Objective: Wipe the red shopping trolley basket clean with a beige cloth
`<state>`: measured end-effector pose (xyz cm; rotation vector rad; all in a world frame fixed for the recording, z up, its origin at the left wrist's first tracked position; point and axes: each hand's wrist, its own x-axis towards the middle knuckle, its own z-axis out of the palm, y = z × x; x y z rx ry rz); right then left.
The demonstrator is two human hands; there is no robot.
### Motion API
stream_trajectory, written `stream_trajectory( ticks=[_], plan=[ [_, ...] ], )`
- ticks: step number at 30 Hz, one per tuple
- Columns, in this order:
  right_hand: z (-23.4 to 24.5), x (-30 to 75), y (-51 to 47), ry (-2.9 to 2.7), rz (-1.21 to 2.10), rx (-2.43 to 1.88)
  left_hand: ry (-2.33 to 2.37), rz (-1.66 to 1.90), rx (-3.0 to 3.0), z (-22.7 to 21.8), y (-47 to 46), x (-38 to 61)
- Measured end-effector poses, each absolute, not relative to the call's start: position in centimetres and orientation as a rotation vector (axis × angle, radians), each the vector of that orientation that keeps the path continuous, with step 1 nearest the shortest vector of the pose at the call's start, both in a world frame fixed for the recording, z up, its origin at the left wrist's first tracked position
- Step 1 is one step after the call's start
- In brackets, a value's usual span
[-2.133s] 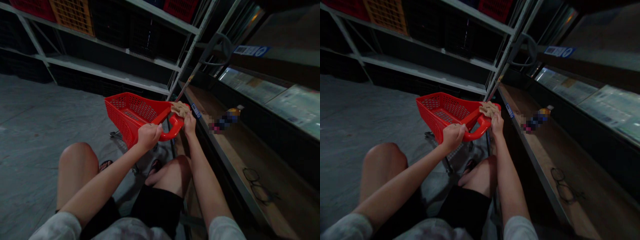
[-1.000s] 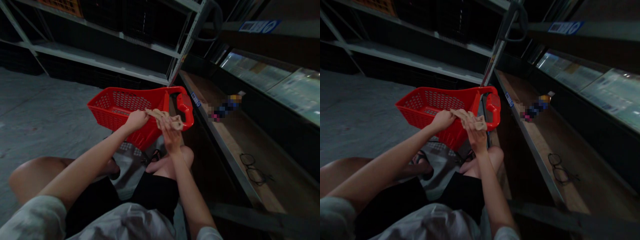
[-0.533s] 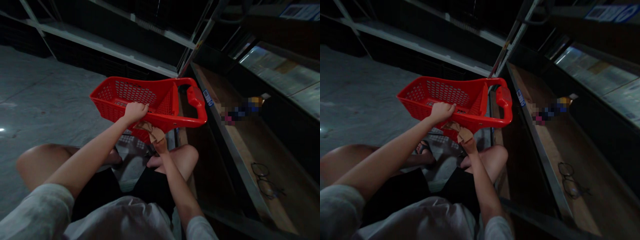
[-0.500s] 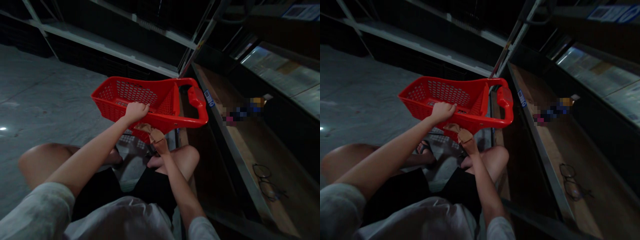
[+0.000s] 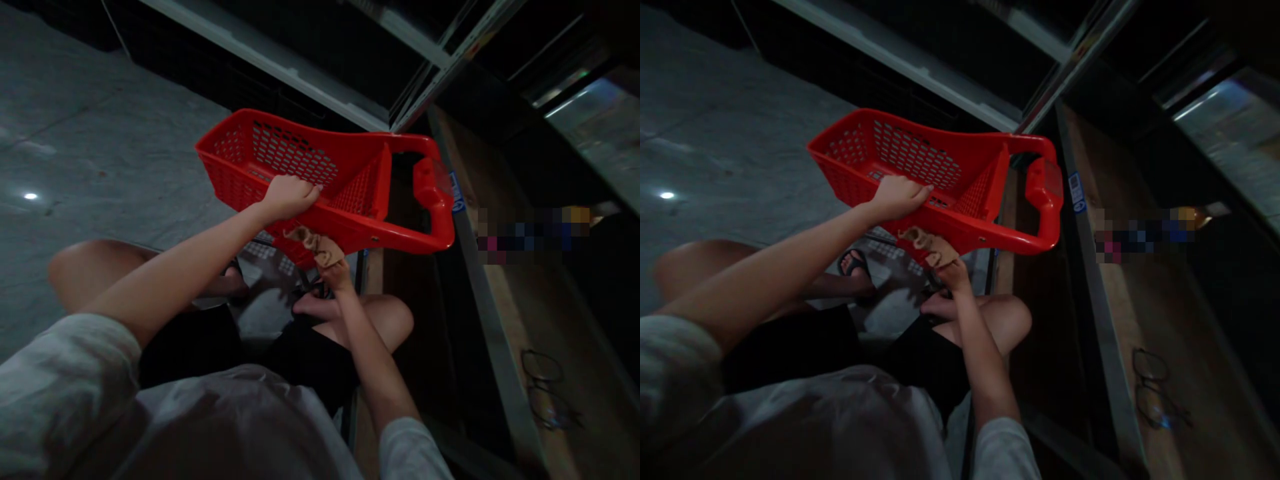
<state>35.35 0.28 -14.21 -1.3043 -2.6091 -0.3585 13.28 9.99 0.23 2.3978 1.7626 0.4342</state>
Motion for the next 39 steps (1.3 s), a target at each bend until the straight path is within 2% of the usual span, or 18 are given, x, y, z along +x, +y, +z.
stream_trajectory(
  ticks=[4,8,12,16,21,25,28,33,35,39],
  plan=[
    [-15.0,34.4,-0.1,-2.937,-0.409,-1.051,1.747,0.41,2.397,0.6,9.9,13.2],
    [-11.6,38.6,1.2,-3.035,-0.476,-0.682,1.74,0.392,2.378,0.9,9.8,13.1],
    [-8.7,42.6,1.9,-2.664,-0.539,-0.98,1.745,0.452,2.294,0.8,9.6,13.0],
    [-10.5,39.5,1.2,-2.524,-0.406,-1.317,1.748,0.497,2.218,0.5,9.7,13.0],
    [-16.0,32.7,-0.7,-2.945,-0.074,-1.103,1.751,0.515,2.196,-0.2,10.2,12.5],
    [-16.8,32.9,-1.0,-3.057,-0.009,-0.902,1.775,0.503,2.191,-0.3,10.1,12.0],
    [-14.7,36.1,-0.5,-2.916,-0.102,-0.947,1.782,0.496,2.192,-0.2,9.8,11.7],
    [-12.1,40.0,0.3,-2.209,-0.499,-1.499,1.787,0.54,2.149,-0.7,9.6,11.7],
    [-13.1,39.0,0.0,-2.261,-0.474,-1.522,1.777,0.582,2.129,-0.8,9.6,11.9],
    [-17.3,35.0,-1.6,-2.647,-0.304,-1.256,1.799,0.577,2.129,-0.3,9.4,12.2]
  ],
)
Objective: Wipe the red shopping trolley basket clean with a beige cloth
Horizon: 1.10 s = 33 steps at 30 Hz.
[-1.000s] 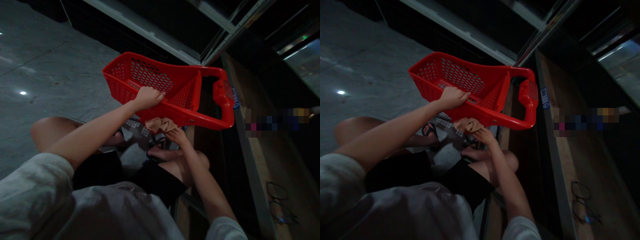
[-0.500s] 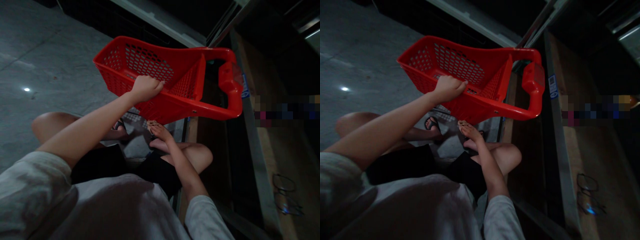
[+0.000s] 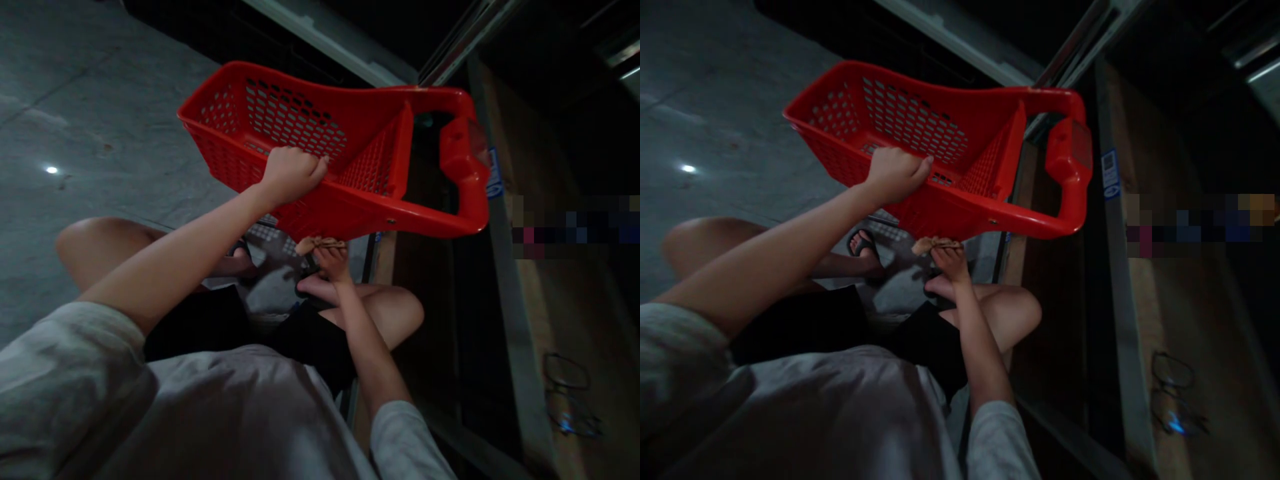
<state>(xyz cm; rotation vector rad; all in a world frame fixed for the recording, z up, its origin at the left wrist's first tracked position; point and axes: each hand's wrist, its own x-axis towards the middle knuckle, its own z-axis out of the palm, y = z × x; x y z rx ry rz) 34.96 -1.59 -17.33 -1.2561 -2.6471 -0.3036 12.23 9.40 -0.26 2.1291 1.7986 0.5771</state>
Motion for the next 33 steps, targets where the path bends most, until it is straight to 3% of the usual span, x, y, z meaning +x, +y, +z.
stream_trajectory(
  ticks=[3,7,13,19,23,27,33],
  plan=[
    [-18.9,33.3,-2.5,-2.714,-0.292,-1.107,1.826,0.54,2.152,0.3,9.2,12.4],
    [-16.7,35.1,-1.8,-2.694,-0.353,-1.038,1.846,0.524,2.19,0.5,9.0,12.5],
    [-13.0,38.1,0.9,-2.018,-0.619,-1.379,1.894,0.533,2.215,0.4,8.6,12.4],
    [-18.5,33.0,-0.8,-2.651,-0.273,-1.15,1.911,0.532,2.231,0.5,8.7,12.6],
    [-19.5,32.0,-1.1,-2.707,-0.308,-0.889,1.873,0.523,2.265,0.6,9.0,13.1],
    [-14.7,35.9,1.5,-2.601,-0.482,-0.765,1.86,0.547,2.307,0.5,8.9,13.6],
    [-1.7,41.7,5.4,-1.694,-0.875,-1.24,1.904,0.572,2.321,-0.2,8.1,14.1]
  ],
)
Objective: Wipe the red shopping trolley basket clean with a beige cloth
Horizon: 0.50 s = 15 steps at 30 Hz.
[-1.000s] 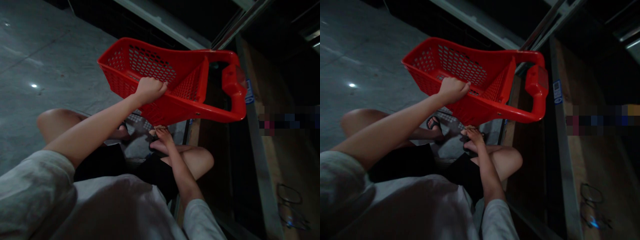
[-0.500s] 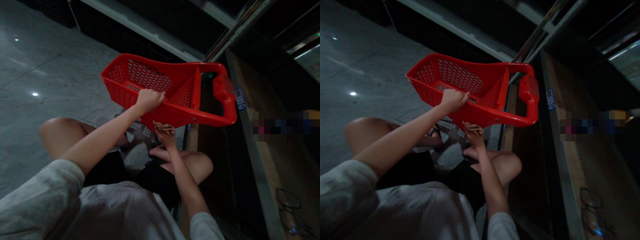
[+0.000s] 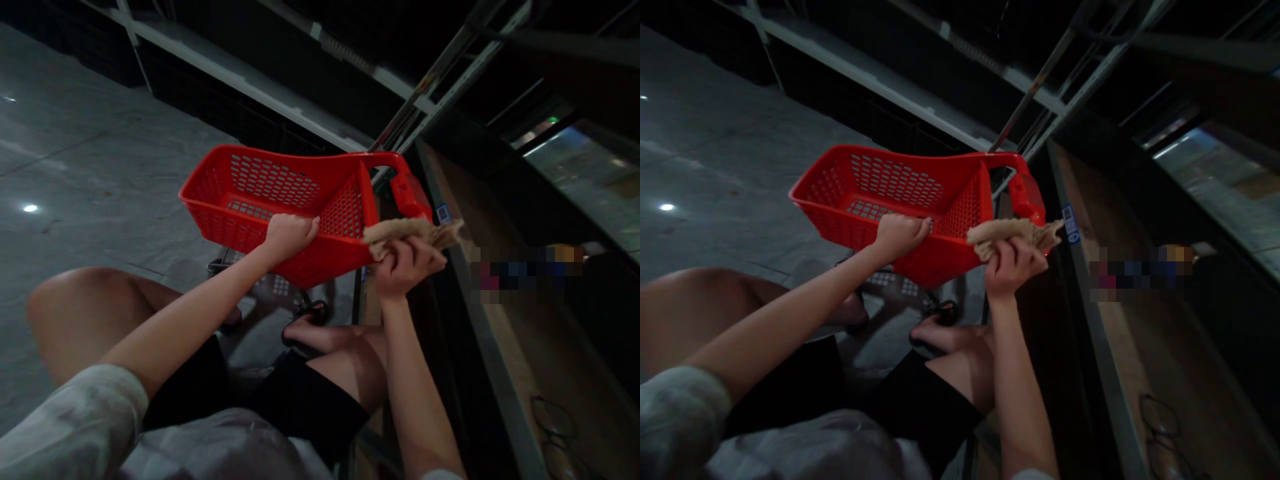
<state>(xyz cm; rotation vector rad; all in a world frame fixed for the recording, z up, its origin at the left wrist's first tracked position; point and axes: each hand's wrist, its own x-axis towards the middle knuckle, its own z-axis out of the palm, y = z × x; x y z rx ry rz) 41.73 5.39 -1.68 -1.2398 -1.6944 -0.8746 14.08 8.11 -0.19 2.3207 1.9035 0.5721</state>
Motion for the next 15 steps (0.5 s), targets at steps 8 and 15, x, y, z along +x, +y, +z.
stream_trajectory(
  ticks=[8,15],
  plan=[
    [0.1,32.5,5.2,-1.811,-0.673,-1.299,1.896,0.542,2.34,0.0,7.6,14.7],
    [-0.9,33.3,3.8,-2.267,-0.692,-1.295,1.89,0.294,2.5,0.8,7.4,5.9]
  ],
)
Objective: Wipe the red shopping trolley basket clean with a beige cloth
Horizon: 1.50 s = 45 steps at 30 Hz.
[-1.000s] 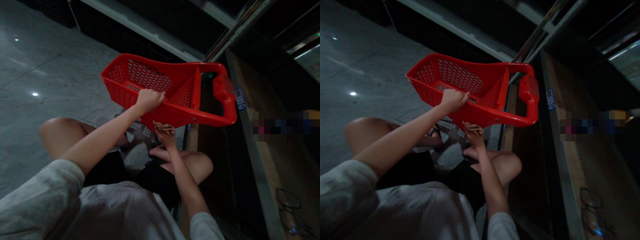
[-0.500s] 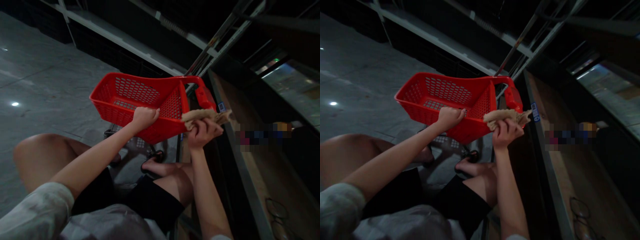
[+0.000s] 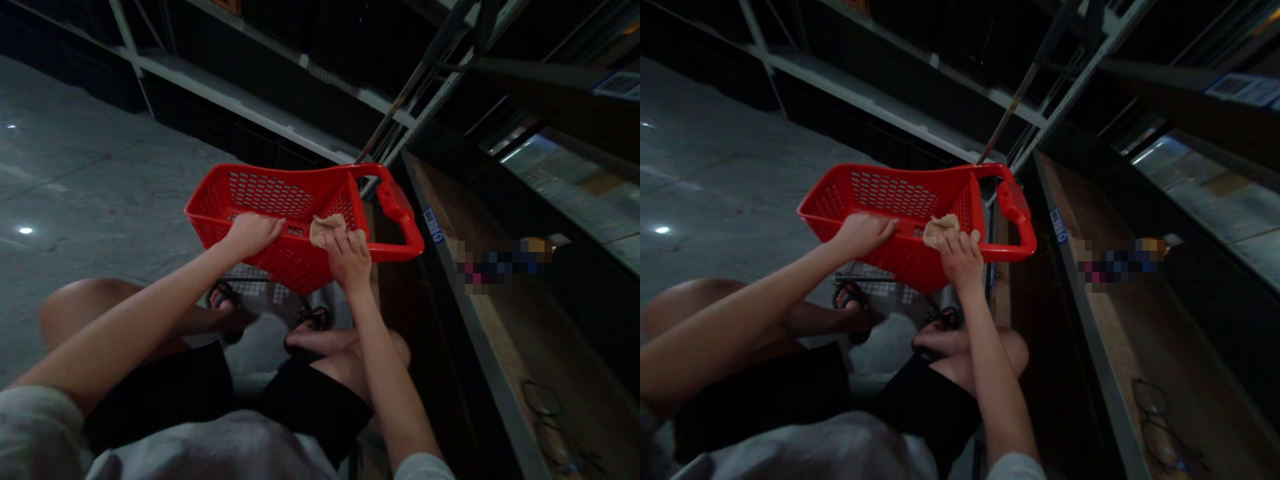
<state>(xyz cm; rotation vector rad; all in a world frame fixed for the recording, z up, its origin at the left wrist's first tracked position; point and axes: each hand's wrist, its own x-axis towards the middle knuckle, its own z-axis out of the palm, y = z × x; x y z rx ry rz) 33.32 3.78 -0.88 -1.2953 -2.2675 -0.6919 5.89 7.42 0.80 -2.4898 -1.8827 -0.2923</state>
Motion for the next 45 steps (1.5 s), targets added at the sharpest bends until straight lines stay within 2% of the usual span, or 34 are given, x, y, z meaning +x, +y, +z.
stream_trajectory(
  ticks=[4,7,12,16,20,27,32,38,41,45],
  plan=[
    [-0.2,39.0,4.0,-2.071,-0.767,-1.463,-2.009,0.021,-2.389,-0.1,7.7,-2.2],
    [-0.5,38.6,4.8,-1.922,-0.717,-1.57,-2.048,0.121,-2.381,-0.9,8.1,-3.5],
    [-2.4,30.1,6.6,-2.108,-0.538,-1.615,-2.028,0.055,-2.366,-1.7,9.1,0.2],
    [-2.9,25.9,8.3,-2.327,-0.558,-1.548,-2.074,-0.056,-2.326,-2.2,10.3,2.0],
    [-1.1,30.4,9.7,-2.486,-0.614,-1.454,-2.02,-0.096,-2.369,-3.0,10.9,2.7],
    [3.3,43.0,10.0,-2.422,-0.825,-1.546,-1.89,-0.197,-2.434,-3.8,10.6,3.3],
    [1.2,36.1,11.2,-2.591,-0.674,-1.584,-1.926,-0.289,-2.383,-3.7,10.4,3.9],
    [-1.4,22.1,11.7,-2.828,-0.519,-1.287,-2.007,-0.282,-2.304,-3.8,10.7,3.2],
    [-0.7,22.2,11.4,-2.853,-0.516,-1.219,-1.954,-0.224,-2.371,-3.8,10.8,1.7],
    [1.6,30.3,10.3,-2.801,-0.662,-1.375,-1.854,-0.171,-2.483,-3.4,10.8,-0.3]
  ],
)
